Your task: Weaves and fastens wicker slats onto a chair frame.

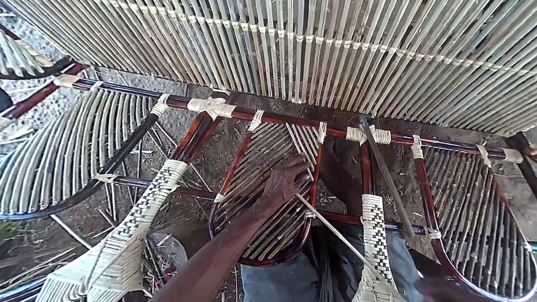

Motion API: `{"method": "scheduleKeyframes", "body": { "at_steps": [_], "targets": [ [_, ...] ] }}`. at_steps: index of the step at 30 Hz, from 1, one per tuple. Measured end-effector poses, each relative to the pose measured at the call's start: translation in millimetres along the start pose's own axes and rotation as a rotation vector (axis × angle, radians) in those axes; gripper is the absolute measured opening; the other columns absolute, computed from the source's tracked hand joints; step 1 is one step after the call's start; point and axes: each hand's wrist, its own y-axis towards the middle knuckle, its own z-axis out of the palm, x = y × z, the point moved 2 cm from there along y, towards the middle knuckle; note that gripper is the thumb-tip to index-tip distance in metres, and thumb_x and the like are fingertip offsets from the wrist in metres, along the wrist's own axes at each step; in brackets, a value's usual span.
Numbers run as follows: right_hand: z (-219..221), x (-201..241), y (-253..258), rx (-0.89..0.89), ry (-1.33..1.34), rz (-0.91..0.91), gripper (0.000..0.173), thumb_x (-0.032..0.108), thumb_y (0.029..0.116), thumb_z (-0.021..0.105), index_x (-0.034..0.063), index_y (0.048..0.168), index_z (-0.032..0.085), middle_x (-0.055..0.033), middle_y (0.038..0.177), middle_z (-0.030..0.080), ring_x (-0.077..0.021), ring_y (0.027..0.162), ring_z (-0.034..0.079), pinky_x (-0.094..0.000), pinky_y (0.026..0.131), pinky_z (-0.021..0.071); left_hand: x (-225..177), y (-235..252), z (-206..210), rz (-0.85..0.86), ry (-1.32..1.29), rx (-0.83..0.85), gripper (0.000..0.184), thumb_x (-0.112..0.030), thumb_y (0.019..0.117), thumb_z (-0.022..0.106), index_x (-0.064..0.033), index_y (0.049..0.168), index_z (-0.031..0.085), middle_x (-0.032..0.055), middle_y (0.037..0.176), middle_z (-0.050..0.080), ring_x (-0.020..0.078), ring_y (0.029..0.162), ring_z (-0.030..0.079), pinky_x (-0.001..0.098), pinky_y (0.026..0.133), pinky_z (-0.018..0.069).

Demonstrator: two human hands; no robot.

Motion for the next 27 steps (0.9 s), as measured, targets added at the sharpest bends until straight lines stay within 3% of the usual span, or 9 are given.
{"method": "scheduleKeyframes", "body": {
  "at_steps": [2,4,9,11,12,15,19,27],
  "targets": [
    [19.0,-22.0,49.1,-0.009,-0.019,-0.239,0.011,0.001,0.0921,0.066,-0.0017,0.100,0.073,-0.0071,0.101,0.072,-0.0108,0.088,0.070,-0.0299,0.078,0.0620,3.3,1.9,0.6,-0.002,-0.009,-0.017,0.034,-0.026,0.0986,0.069,-0.0128,0.130,0.073,0.0084,0.149,0.058,0.0240,0.143,0.050,0.0429,0.116,0.0431],
    [55.2,-3.6,107.7,-0.067,-0.079,-0.336,0.009,0.009,0.0922,0.068,0.0058,0.097,0.075,-0.0013,0.094,0.074,-0.0104,0.083,0.072,-0.0307,0.074,0.0628,0.5,-0.3,-2.4,-0.005,-0.016,-0.006,0.034,-0.026,0.0988,0.069,-0.0119,0.130,0.072,0.0098,0.150,0.058,0.0255,0.143,0.050,0.0430,0.116,0.0435],
    [121.3,23.8,215.5,-0.090,-0.235,-0.522,0.013,0.002,0.0916,0.071,0.0098,0.101,0.076,-0.0028,0.105,0.073,-0.0123,0.083,0.071,-0.0334,0.072,0.0622,8.5,1.0,3.9,0.027,-0.027,-0.036,0.030,-0.027,0.0986,0.068,-0.0137,0.124,0.075,0.0083,0.148,0.060,0.0223,0.141,0.053,0.0415,0.114,0.0462],
    [136.8,22.4,234.4,-0.122,-0.212,-0.517,0.019,0.002,0.0900,0.073,0.0098,0.106,0.078,-0.0039,0.103,0.075,-0.0119,0.088,0.073,-0.0324,0.079,0.0624,5.2,0.3,0.8,0.019,-0.024,-0.027,0.029,-0.026,0.0988,0.067,-0.0136,0.124,0.075,0.0081,0.147,0.060,0.0230,0.140,0.054,0.0413,0.114,0.0466],
    [140.7,19.7,238.7,-0.135,-0.193,-0.520,0.023,0.001,0.0886,0.073,0.0089,0.110,0.078,-0.0051,0.102,0.076,-0.0123,0.089,0.074,-0.0326,0.081,0.0624,0.7,0.1,-2.7,-0.008,-0.023,0.000,0.029,-0.025,0.0991,0.068,-0.0138,0.126,0.074,0.0079,0.149,0.059,0.0239,0.141,0.052,0.0425,0.114,0.0461],
    [140.5,13.7,228.9,-0.118,-0.237,-0.576,0.028,0.003,0.0910,0.074,0.0100,0.118,0.070,-0.0038,0.100,0.075,-0.0126,0.084,0.073,-0.0328,0.073,0.0630,4.0,0.5,0.8,-0.018,-0.008,0.000,0.030,-0.026,0.0986,0.068,-0.0158,0.126,0.074,0.0057,0.149,0.058,0.0228,0.142,0.052,0.0429,0.113,0.0474],
    [143.5,12.3,231.6,-0.198,-0.288,-0.612,0.016,0.000,0.0859,0.077,0.0084,0.099,0.076,-0.0043,0.100,0.076,-0.0110,0.083,0.073,-0.0304,0.074,0.0617,6.3,2.8,3.4,0.013,-0.022,-0.011,0.030,-0.028,0.0987,0.066,-0.0142,0.124,0.074,0.0073,0.149,0.059,0.0232,0.141,0.052,0.0423,0.113,0.0467],
    [143.9,10.4,232.2,-0.236,-0.346,-0.709,0.014,0.000,0.0846,0.076,0.0084,0.096,0.076,-0.0032,0.100,0.076,-0.0092,0.087,0.073,-0.0276,0.078,0.0616,5.1,2.1,3.4,0.008,-0.026,-0.024,0.030,-0.028,0.0996,0.065,-0.0148,0.125,0.074,0.0066,0.148,0.059,0.0225,0.142,0.051,0.0402,0.115,0.0450]
  ]
}}
